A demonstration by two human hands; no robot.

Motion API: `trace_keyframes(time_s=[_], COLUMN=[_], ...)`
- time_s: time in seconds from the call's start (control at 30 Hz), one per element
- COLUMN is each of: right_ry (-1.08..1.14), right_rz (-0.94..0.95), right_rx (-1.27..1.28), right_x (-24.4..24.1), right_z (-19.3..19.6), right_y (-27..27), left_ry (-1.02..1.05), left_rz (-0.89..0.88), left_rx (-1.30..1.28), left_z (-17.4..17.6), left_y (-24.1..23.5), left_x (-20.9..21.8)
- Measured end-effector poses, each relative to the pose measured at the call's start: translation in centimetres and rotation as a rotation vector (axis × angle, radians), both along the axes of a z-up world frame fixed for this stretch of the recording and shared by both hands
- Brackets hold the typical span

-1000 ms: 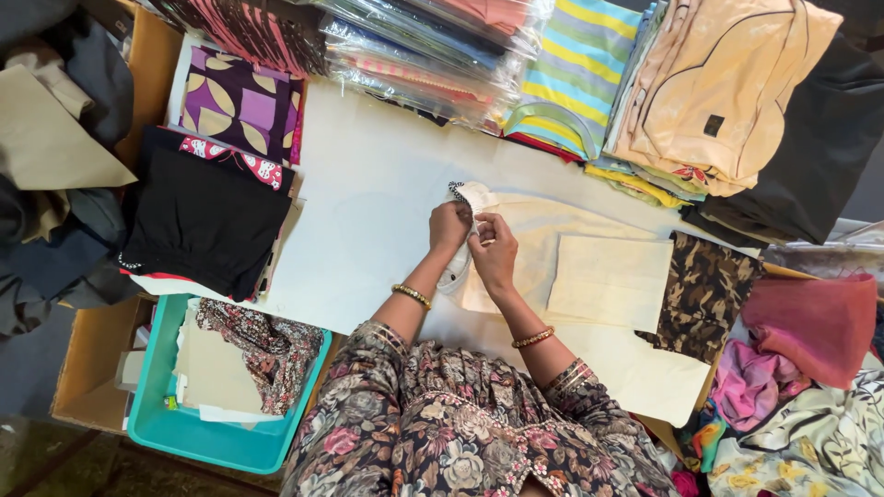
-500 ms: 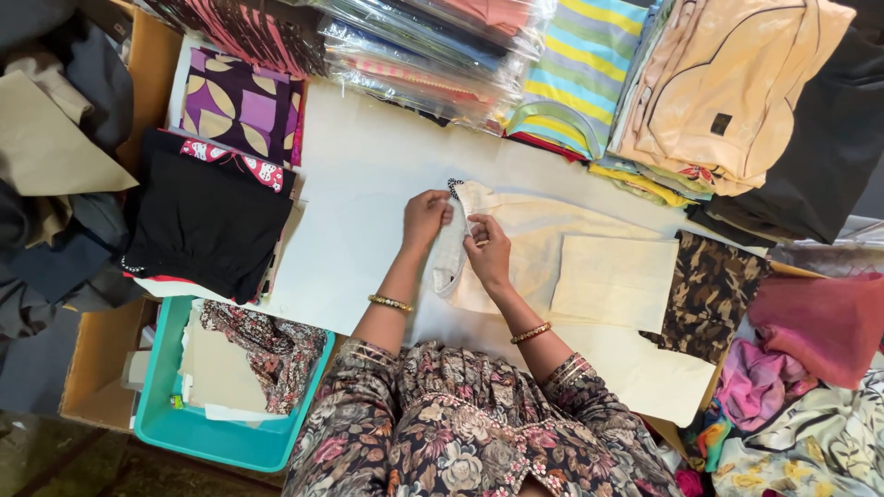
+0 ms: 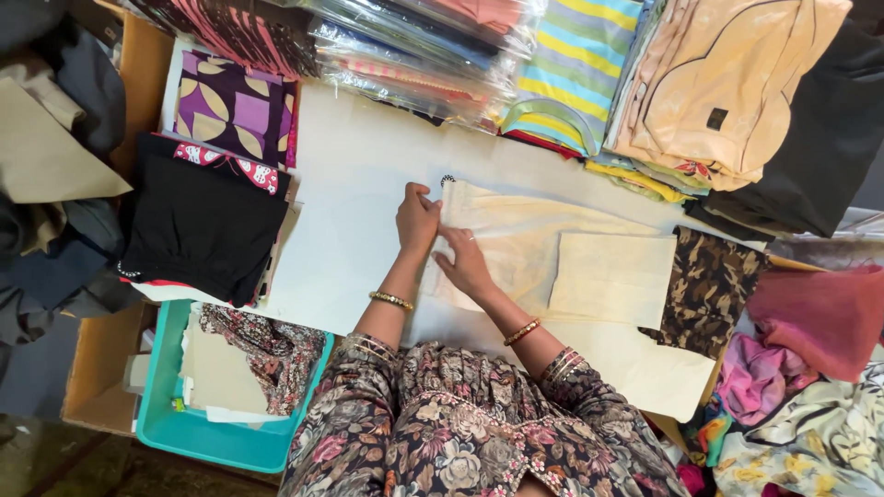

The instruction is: The recorder folds various pieces of clothing including a pair of white trousers, a pink top, and a yellow piece of fabric on a table.

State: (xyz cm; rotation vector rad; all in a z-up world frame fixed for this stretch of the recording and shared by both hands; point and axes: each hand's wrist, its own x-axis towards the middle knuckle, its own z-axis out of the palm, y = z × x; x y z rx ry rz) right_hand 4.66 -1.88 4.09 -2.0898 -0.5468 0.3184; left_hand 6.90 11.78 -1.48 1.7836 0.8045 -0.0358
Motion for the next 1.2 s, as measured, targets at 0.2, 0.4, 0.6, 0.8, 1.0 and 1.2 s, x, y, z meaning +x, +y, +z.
trace_keyframes(time_s=[0.2, 0.4, 0.6, 0.8, 1.0, 1.2], right_ry=[-0.099, -0.164, -0.392, -0.106, -0.246, -0.059], right_rz=[0.068, -0.393, -0.737, -0.681, -0.432, -0.509], right_rx=[-0.111, -0.145, -0.404, -0.313, -0.632, -0.497], right_x=[-0.6, -1.3, -1.7, -2.5, -3.4, -2.3], right_z=[0.7, -0.5, -0.1, -1.0, 1.9, -1.7], right_y=[-4.4, -15.3, -28.6, -27.2, -20.4, -25.3], left_ry=[-0.051, 0.004, 0.096, -0.245, -0.153, -0.28], left_rz=[-0.2, -0.395, -0.254, -0.313, -0.429, -0.447], left_rx=[0.4, 0.443, 0.05, 0.122, 0.691, 0.23], left_z=[1.5, 1.1, 3.8, 3.5, 5.5, -1.4], left_y=[-2.1, -3.1, -2.8, -3.4, -7.5, -12.4], left_x=[-1.2, -3.2, -5.4, -7.1, -7.4, -10.1])
